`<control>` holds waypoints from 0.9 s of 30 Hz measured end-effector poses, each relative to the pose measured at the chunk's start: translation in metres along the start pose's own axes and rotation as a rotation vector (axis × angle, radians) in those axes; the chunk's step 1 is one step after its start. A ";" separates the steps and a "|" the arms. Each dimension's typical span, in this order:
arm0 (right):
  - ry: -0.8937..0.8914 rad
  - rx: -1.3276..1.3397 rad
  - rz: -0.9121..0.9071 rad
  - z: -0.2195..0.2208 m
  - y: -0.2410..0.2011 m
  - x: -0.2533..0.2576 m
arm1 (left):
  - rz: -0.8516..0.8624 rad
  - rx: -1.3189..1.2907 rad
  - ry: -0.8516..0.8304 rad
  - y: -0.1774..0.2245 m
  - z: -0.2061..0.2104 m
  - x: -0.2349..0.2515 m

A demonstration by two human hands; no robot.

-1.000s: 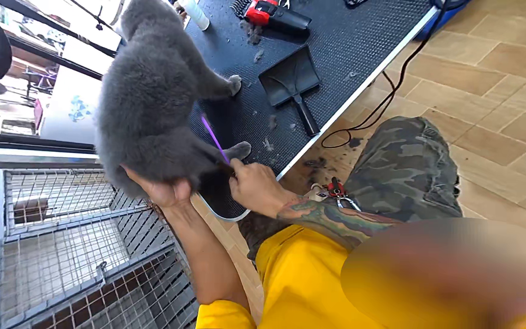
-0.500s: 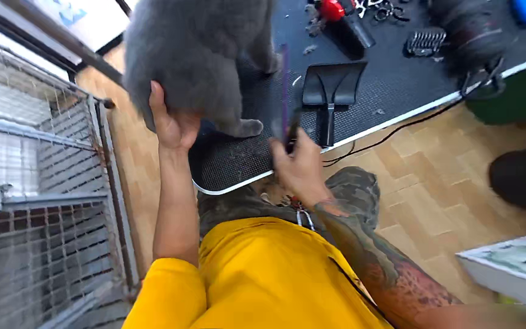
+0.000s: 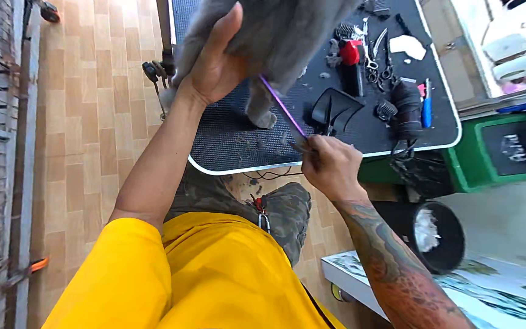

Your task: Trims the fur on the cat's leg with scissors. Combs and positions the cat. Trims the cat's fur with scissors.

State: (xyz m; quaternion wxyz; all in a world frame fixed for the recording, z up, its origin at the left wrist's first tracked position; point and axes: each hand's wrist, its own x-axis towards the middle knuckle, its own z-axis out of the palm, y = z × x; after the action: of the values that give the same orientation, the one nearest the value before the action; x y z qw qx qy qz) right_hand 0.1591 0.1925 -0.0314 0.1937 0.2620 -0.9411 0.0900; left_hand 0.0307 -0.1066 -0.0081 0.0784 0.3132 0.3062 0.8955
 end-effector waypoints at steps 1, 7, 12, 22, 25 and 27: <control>-0.046 -0.002 -0.014 0.001 -0.007 0.001 | 0.007 0.023 -0.032 0.002 -0.003 0.000; -0.105 -0.018 -0.147 0.001 -0.041 -0.016 | 0.027 0.126 -0.106 0.012 -0.015 -0.002; -0.054 -0.010 -0.036 -0.004 -0.043 -0.005 | 0.036 0.166 -0.085 0.019 -0.017 -0.004; 0.459 0.466 0.467 0.042 -0.091 -0.009 | -0.022 0.164 0.036 0.008 -0.001 -0.004; 0.494 0.465 0.466 0.050 -0.115 0.022 | -0.055 0.131 0.090 0.005 0.006 -0.002; 0.428 0.460 0.493 0.055 -0.122 0.038 | -0.056 0.115 0.135 0.004 0.015 -0.001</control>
State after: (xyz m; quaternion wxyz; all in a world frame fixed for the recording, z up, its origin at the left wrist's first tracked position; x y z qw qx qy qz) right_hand 0.1762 0.0572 -0.0570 0.2941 0.0402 -0.8694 0.3949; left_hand 0.0413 -0.1027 0.0028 0.0642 0.2474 0.3703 0.8930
